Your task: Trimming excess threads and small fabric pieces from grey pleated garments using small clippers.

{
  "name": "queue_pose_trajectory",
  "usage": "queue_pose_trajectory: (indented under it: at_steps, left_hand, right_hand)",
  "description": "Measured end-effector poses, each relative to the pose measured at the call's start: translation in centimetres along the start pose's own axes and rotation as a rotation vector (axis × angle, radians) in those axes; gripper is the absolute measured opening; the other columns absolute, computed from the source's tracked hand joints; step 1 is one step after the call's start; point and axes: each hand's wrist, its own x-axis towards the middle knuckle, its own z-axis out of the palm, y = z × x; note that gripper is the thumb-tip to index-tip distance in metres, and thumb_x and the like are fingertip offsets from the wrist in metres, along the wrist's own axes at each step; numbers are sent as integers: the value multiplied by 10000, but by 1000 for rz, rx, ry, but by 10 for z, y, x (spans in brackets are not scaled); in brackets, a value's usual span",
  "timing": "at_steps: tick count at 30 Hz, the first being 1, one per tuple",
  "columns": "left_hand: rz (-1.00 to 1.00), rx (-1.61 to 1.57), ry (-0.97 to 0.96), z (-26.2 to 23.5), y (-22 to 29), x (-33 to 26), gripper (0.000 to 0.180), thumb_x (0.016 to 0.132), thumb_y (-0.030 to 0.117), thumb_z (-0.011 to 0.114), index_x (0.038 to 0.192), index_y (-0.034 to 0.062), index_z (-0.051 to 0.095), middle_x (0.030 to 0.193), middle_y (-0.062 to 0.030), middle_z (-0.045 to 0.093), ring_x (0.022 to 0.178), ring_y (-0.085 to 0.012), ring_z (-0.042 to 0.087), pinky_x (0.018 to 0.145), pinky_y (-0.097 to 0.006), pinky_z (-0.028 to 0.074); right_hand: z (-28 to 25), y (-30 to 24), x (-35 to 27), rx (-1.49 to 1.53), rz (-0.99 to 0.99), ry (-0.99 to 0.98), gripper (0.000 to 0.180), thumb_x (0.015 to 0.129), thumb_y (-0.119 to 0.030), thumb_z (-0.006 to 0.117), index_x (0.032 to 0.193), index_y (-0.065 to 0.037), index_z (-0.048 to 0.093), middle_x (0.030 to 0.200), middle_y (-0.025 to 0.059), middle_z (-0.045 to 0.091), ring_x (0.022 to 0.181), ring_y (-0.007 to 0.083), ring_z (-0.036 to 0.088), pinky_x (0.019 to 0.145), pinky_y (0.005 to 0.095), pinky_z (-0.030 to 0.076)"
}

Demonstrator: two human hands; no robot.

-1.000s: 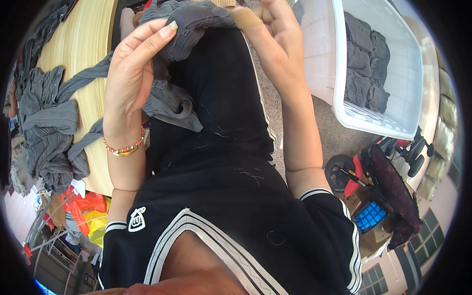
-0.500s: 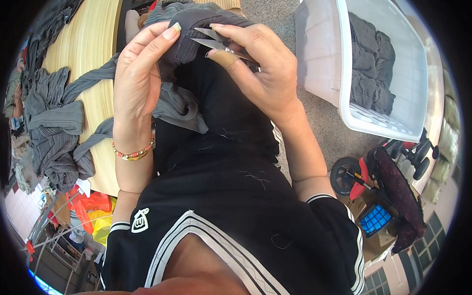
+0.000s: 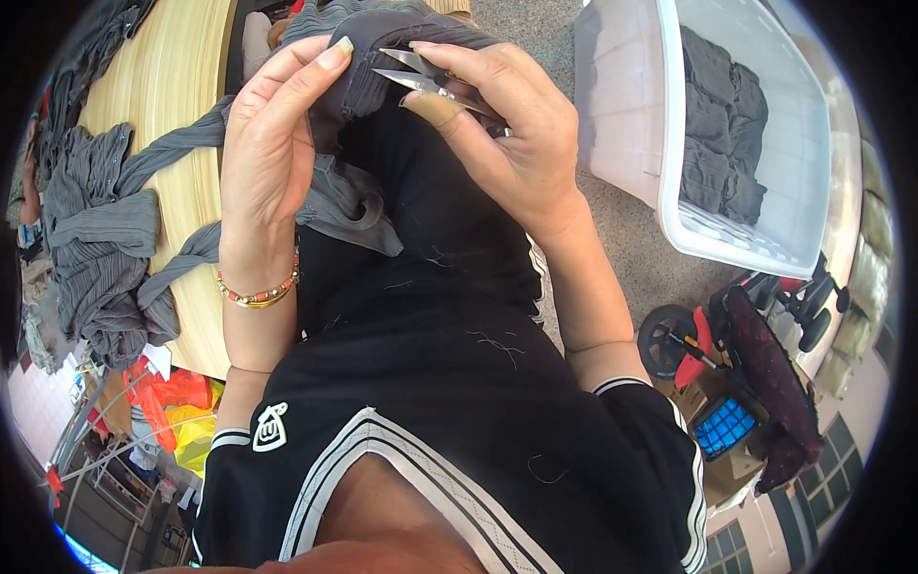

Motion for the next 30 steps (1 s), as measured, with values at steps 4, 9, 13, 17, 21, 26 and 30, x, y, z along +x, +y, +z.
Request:
queue_pose_trajectory:
  at_steps: [4, 9, 13, 17, 21, 26, 30]
  left_hand:
    - [1, 46, 73, -11, -8, 3, 211, 978, 77, 668, 1171, 3, 711, 1087, -67, 740, 1024, -101, 681, 949, -232, 502]
    - [5, 40, 78, -13, -11, 2, 213, 978, 88, 673, 1168, 2, 713, 1085, -65, 741, 1026, -97, 676, 957, -234, 495]
    - [23, 79, 62, -10, -10, 3, 215, 980, 103, 673, 1167, 8, 720, 1081, -54, 742, 1023, -92, 673, 960, -237, 487]
    - [-6, 80, -2, -1, -4, -1, 214, 980, 109, 674, 1164, 13, 724, 1076, -48, 743, 1021, -90, 671, 960, -239, 483]
    - [6, 110, 51, -9, -10, 1, 216, 981, 118, 672, 1164, 15, 723, 1069, -47, 743, 1018, -88, 669, 948, -239, 485]
    - [-9, 103, 51, -9, -11, 3, 217, 983, 123, 669, 1163, 16, 722, 1069, -48, 743, 1014, -88, 671, 946, -238, 484]
    - [-36, 78, 50, -9, -11, 3, 209, 983, 124, 668, 1155, 18, 723, 1080, -48, 742, 1025, -90, 669, 950, -238, 487]
  right_hand:
    - [0, 3, 2, -22, -45, 0, 398, 770, -60, 861, 1150, -53, 744, 814, 33, 624, 690, 97, 568, 565, 213, 435]
    - [0, 1, 1, -62, -76, 6, 421, 756, -39, 864, 1159, -55, 742, 837, 42, 644, 691, 101, 588, 569, 222, 470]
    - [2, 2, 1, -77, -98, 34, 433, 743, -27, 867, 1156, -58, 743, 862, 52, 666, 701, 113, 621, 590, 242, 523]
    - [2, 4, 2, -108, -119, 34, 434, 738, -31, 870, 1152, -57, 743, 867, 54, 669, 706, 122, 629, 597, 249, 537]
    - [2, 2, 4, -132, -113, 27, 432, 736, -28, 870, 1149, -58, 747, 853, 56, 665, 686, 132, 617, 589, 248, 517]
    - [2, 9, 5, -133, -144, 28, 391, 744, -27, 864, 1120, -54, 760, 823, 50, 661, 672, 135, 604, 579, 259, 483]
    - [1, 5, 8, -76, -85, 55, 326, 769, -23, 847, 1085, -45, 771, 816, 35, 660, 686, 111, 595, 605, 245, 464]
